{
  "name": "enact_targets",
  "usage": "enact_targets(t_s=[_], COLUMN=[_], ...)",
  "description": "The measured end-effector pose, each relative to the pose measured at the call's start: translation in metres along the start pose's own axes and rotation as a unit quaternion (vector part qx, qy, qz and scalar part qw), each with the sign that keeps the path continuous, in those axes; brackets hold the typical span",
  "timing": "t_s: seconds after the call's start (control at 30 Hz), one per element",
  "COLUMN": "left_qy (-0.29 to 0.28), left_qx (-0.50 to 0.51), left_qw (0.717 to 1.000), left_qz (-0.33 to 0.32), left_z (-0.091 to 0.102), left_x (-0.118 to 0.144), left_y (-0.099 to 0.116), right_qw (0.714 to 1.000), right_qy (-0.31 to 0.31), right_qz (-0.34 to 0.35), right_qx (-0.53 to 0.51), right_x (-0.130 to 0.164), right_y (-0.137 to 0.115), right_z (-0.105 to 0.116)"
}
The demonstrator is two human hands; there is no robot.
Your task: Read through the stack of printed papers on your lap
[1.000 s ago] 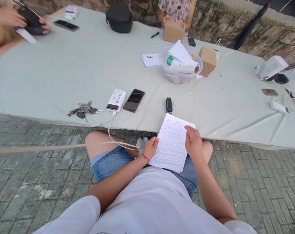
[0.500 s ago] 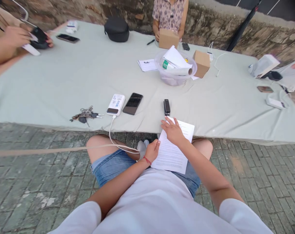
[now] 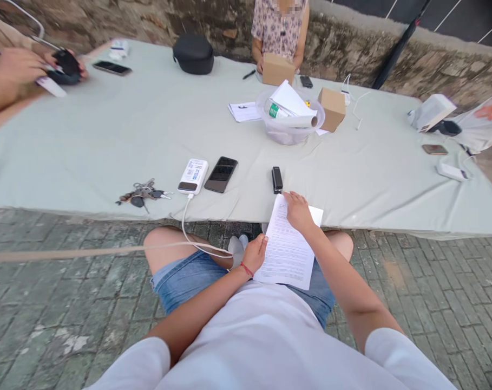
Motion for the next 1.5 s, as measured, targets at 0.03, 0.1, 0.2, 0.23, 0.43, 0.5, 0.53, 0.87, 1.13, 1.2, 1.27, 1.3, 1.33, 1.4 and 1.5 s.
enact_targets(t_s=[0.03, 0.1, 0.2, 0.23, 0.43, 0.5, 0.53, 0.87, 1.13, 1.2, 1.27, 1.3, 1.33, 1.4, 1.5], left_qy=[-0.001, 0.002, 0.014, 0.018, 0.039, 0.044, 0.044, 0.043, 0.044, 0.050, 0.064, 0.069, 0.074, 0.080, 0.080], left_qx=[-0.002, -0.006, 0.003, 0.010, 0.070, 0.081, 0.082, 0.119, 0.135, 0.142, 0.167, 0.183, 0.200, 0.226, 0.242], left_qw=[1.000, 1.000, 1.000, 1.000, 0.996, 0.995, 0.995, 0.990, 0.987, 0.985, 0.979, 0.975, 0.971, 0.963, 0.958], left_qz=[0.005, 0.014, 0.020, 0.022, 0.031, 0.035, 0.038, 0.062, 0.079, 0.085, 0.099, 0.105, 0.111, 0.123, 0.130], left_z=[0.001, 0.002, 0.002, 0.001, -0.003, -0.003, -0.003, -0.010, -0.012, -0.013, -0.015, -0.015, -0.015, -0.015, -0.014], left_x=[0.000, 0.000, 0.000, 0.000, -0.002, -0.001, 0.000, 0.006, -0.001, -0.001, 0.000, 0.001, 0.001, 0.001, 0.000], left_y=[-0.001, -0.002, -0.006, -0.008, -0.022, -0.026, -0.027, -0.015, -0.003, -0.002, -0.002, -0.001, 0.000, 0.001, 0.001], right_qw=[1.000, 1.000, 0.999, 0.998, 0.993, 0.992, 0.991, 0.982, 0.978, 0.978, 0.980, 0.983, 0.986, 0.991, 0.994], right_qy=[0.000, 0.010, -0.014, -0.030, -0.074, -0.083, -0.087, -0.141, -0.151, -0.150, -0.138, -0.120, -0.095, -0.032, 0.027], right_qz=[-0.002, -0.017, -0.047, -0.055, -0.091, -0.094, -0.097, -0.115, -0.133, -0.131, -0.129, -0.130, -0.131, -0.131, -0.106], right_qx=[-0.001, -0.006, -0.012, -0.015, -0.019, 0.003, 0.014, 0.050, 0.062, 0.062, 0.055, 0.047, 0.034, 0.002, -0.030], right_x=[-0.002, -0.007, -0.016, -0.019, -0.032, -0.036, -0.039, -0.083, -0.102, -0.101, -0.102, -0.103, -0.105, -0.111, -0.127], right_y=[0.001, 0.005, 0.016, 0.019, 0.020, 0.016, 0.013, 0.003, 0.011, 0.014, 0.014, 0.014, 0.012, 0.007, -0.007], right_z=[0.000, 0.002, 0.001, -0.001, -0.012, -0.012, -0.011, -0.005, 0.002, 0.003, 0.004, 0.005, 0.007, 0.011, 0.013])
Point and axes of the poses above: each hand's wrist, its own x-axis away from the middle knuckle, its own z-axis out of the back of the hand, y = z × x, the point moved 4 cm from there along -x, towards the middle knuckle, and after that the axes turned 14 degrees about -z, right-handed, at the moved point
